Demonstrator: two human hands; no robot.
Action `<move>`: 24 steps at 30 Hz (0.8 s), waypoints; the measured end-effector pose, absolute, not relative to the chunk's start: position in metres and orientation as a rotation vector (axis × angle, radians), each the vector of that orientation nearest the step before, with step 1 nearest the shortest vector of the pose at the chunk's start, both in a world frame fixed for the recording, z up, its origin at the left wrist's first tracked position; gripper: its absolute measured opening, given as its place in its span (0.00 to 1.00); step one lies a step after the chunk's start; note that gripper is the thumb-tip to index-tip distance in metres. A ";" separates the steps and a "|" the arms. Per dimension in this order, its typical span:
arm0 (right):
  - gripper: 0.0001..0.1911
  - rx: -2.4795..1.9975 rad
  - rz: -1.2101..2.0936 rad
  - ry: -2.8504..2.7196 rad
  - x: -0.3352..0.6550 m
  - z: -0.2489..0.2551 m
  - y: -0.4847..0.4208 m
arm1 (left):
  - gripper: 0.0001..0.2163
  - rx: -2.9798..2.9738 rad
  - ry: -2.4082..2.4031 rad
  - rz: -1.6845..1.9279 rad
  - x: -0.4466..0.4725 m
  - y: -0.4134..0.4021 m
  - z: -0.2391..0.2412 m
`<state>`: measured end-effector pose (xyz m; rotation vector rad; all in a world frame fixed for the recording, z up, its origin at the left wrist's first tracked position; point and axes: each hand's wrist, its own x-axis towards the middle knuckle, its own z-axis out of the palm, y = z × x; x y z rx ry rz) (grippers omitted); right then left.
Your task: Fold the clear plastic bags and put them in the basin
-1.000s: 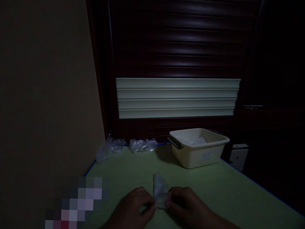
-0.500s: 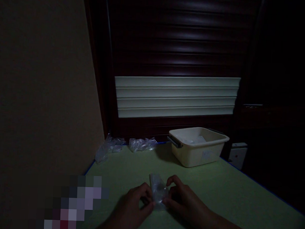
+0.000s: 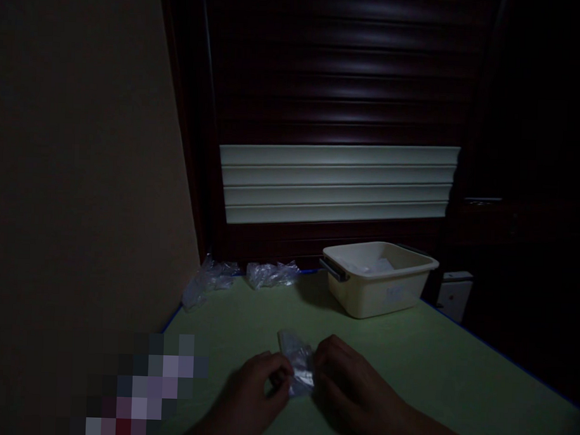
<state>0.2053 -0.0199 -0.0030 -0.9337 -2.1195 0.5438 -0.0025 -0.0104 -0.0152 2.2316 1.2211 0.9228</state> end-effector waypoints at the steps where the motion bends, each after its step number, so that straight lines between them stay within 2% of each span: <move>1: 0.04 -0.917 0.494 -2.163 0.205 -0.002 -0.020 | 0.10 2.248 1.229 0.944 -0.003 -0.010 -0.017; 6: 0.11 -0.894 0.334 -2.317 0.205 0.001 -0.021 | 0.11 2.363 1.235 0.964 -0.003 -0.009 -0.017; 12: 0.18 -0.893 0.267 -2.440 0.206 0.002 -0.023 | 0.10 2.655 1.308 0.788 -0.002 -0.016 -0.006; 24: 0.22 -0.848 0.251 -2.417 0.207 0.007 -0.023 | 0.10 2.761 1.202 0.784 -0.004 -0.018 -0.006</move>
